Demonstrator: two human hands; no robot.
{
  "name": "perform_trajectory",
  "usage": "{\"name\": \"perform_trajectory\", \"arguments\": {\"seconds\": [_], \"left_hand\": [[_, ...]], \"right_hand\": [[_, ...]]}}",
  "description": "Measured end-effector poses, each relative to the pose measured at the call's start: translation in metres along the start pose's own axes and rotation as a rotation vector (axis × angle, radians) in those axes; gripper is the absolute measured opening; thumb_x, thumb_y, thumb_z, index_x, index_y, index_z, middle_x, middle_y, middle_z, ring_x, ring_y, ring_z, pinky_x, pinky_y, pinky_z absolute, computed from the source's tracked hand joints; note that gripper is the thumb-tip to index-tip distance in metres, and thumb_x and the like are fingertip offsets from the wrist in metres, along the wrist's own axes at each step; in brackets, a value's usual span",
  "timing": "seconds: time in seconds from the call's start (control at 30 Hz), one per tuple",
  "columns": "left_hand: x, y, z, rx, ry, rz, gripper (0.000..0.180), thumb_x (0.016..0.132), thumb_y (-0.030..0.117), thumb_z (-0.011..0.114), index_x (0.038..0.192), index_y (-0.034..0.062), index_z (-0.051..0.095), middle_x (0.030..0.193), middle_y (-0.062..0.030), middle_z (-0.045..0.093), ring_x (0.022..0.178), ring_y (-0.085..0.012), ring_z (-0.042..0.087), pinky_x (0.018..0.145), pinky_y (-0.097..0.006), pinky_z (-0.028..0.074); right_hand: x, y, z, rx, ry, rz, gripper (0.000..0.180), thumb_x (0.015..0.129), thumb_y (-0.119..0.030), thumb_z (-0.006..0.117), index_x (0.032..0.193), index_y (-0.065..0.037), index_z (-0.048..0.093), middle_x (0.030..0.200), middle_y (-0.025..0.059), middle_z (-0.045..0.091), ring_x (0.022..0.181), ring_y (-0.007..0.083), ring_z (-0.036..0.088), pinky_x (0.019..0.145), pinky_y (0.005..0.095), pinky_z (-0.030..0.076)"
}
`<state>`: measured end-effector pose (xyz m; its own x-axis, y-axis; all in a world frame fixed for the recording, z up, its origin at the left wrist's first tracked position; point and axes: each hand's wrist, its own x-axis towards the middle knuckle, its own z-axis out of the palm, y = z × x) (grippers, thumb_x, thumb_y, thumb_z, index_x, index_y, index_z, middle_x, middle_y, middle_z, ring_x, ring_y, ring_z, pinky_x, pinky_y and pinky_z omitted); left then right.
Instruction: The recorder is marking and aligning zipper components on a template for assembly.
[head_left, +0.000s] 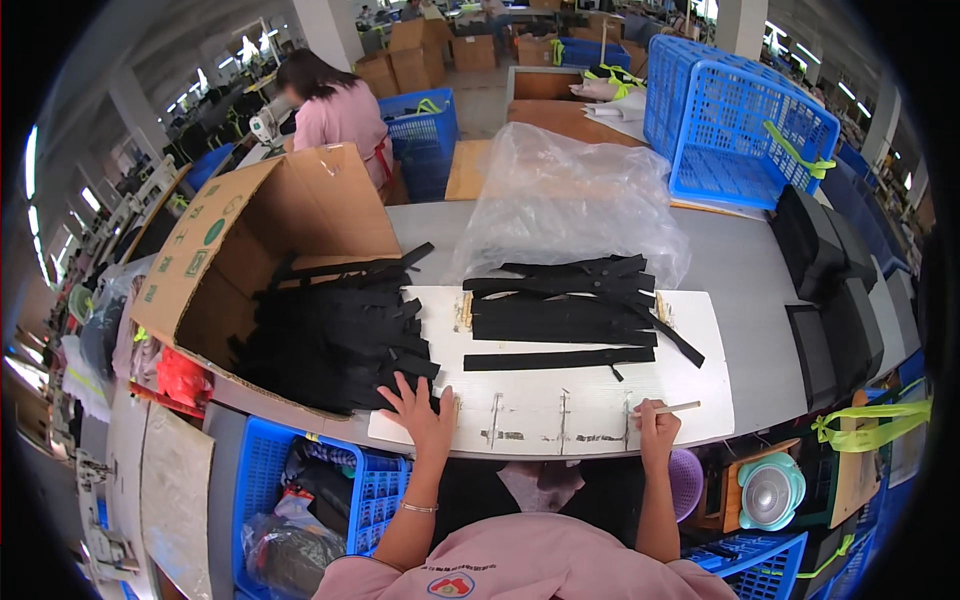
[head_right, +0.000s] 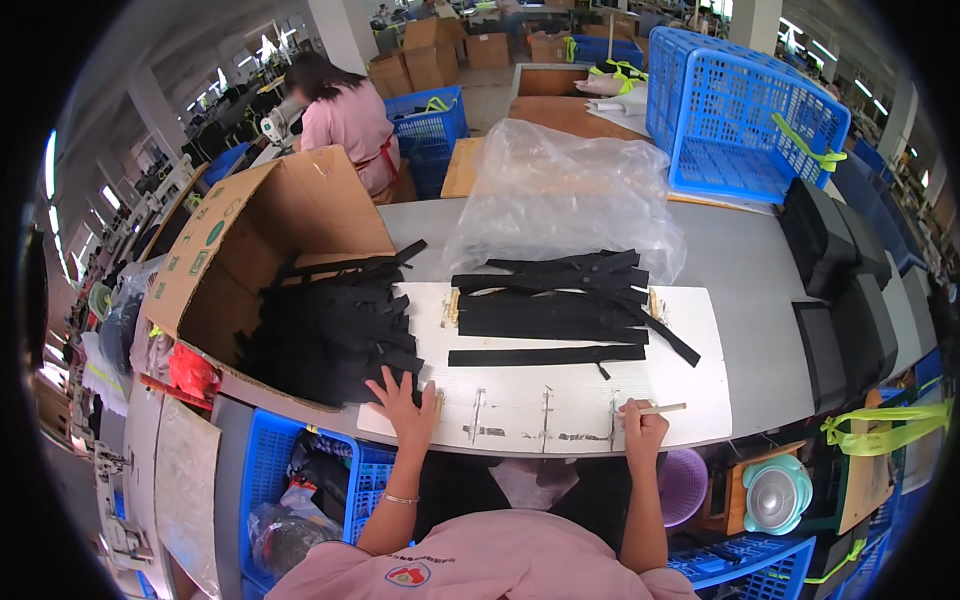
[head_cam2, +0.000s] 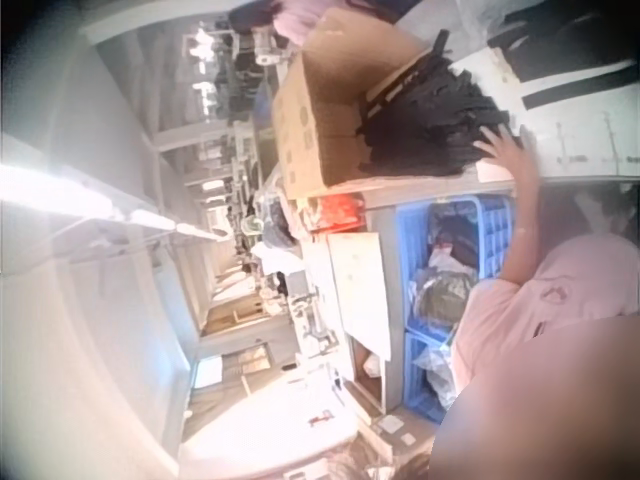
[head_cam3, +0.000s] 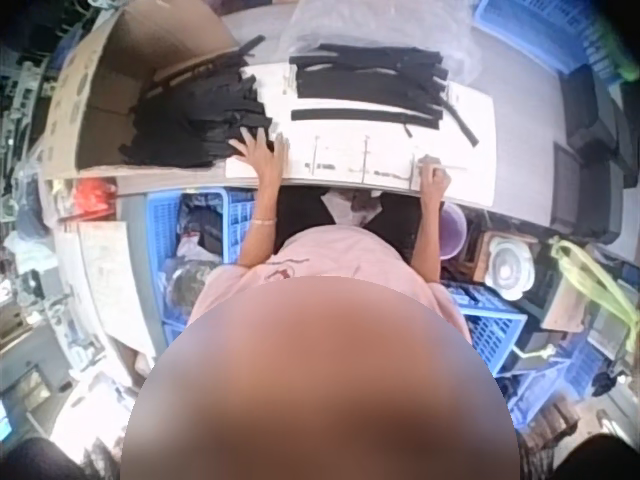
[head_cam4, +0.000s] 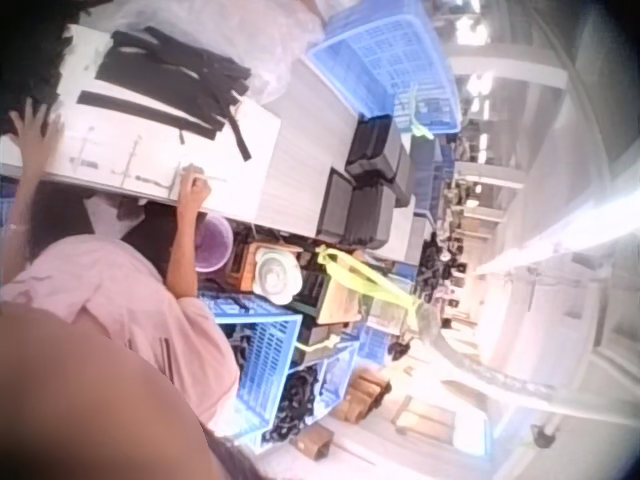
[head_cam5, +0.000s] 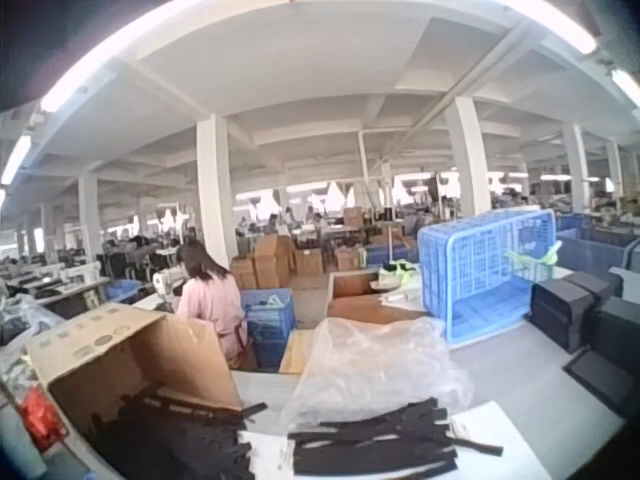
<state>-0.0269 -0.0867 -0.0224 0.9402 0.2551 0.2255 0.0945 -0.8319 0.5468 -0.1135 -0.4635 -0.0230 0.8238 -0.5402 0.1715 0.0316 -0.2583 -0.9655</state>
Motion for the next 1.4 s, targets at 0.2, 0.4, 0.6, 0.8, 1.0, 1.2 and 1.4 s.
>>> {"name": "perform_trajectory", "arguments": {"seconds": [0.2,0.4,0.6,0.8,1.0,1.2,1.4], "left_hand": [[0.000,-0.014,-0.011,-0.089,0.041,0.188,0.054,0.095,0.022,0.068,0.144,0.0041,0.054,0.157,-0.0194,0.045,0.152,-0.0441,0.027,0.118,-0.061,0.020],[0.015,-0.033,-0.039,-0.017,0.154,0.340,0.034,0.083,0.007,0.074,0.117,0.0074,0.073,0.118,-0.0093,0.066,0.112,-0.0314,0.056,0.099,-0.046,0.040],[0.020,0.003,-0.035,-0.042,0.290,0.481,0.023,0.086,0.007,0.075,0.108,0.0080,0.076,0.112,-0.0067,0.072,0.118,-0.0293,0.062,0.109,-0.048,0.038],[-0.038,0.076,0.035,-0.227,-0.207,0.637,0.028,0.093,0.015,0.071,0.120,0.0068,0.073,0.135,-0.0118,0.065,0.136,-0.0338,0.053,0.118,-0.055,0.029],[-0.075,0.128,0.053,-0.208,-0.383,0.789,0.049,0.097,0.022,0.068,0.140,-0.0002,0.058,0.153,-0.0207,0.048,0.147,-0.0376,0.039,0.122,-0.058,0.022],[-0.083,0.122,0.056,-0.183,-0.454,0.789,0.068,0.098,0.029,0.065,0.154,-0.0007,0.040,0.162,-0.0200,0.037,0.154,-0.0373,0.029,0.124,-0.058,0.015],[-0.088,0.099,0.033,-0.090,-0.425,0.715,0.071,0.099,0.034,0.065,0.155,-0.0010,0.039,0.164,-0.0193,0.035,0.155,-0.0361,0.026,0.124,-0.060,0.011]], "right_hand": [[0.002,-0.004,0.003,0.010,0.006,0.005,0.029,0.102,-0.013,0.062,0.082,0.005,0.071,0.063,0.0027,0.062,0.056,0.0064,0.053,0.053,0.0244,0.040],[0.002,-0.005,0.002,0.021,-0.002,0.013,0.028,0.102,-0.014,0.062,0.082,0.004,0.071,0.064,0.0021,0.062,0.057,0.0054,0.051,0.054,0.0233,0.039],[-0.002,0.002,-0.001,0.033,0.002,-0.003,0.028,0.103,-0.014,0.062,0.084,0.004,0.071,0.067,0.0016,0.062,0.058,0.0048,0.049,0.054,0.0229,0.039],[0.000,-0.001,0.004,-0.026,0.025,-0.055,0.021,0.105,-0.014,0.060,0.113,0.001,0.072,0.072,-0.0002,0.060,0.062,0.0049,0.049,0.057,0.0220,0.040],[-0.022,-0.043,0.027,-0.485,-0.043,-0.547,0.024,0.094,-0.005,0.068,0.117,-0.008,0.073,0.090,0.0086,0.075,0.076,0.0228,0.066,0.071,0.0347,0.052],[-0.049,-0.019,0.027,-0.742,-0.216,-0.561,0.043,0.089,-0.012,0.072,0.131,-0.006,0.062,0.135,0.0095,0.067,0.131,0.0279,0.059,0.113,0.0486,0.036],[-0.035,-0.003,-0.027,-0.875,-0.142,-0.491,0.043,0.090,-0.012,0.073,0.131,-0.006,0.062,0.138,0.0078,0.066,0.139,0.0268,0.052,0.121,0.0515,0.025]]}}
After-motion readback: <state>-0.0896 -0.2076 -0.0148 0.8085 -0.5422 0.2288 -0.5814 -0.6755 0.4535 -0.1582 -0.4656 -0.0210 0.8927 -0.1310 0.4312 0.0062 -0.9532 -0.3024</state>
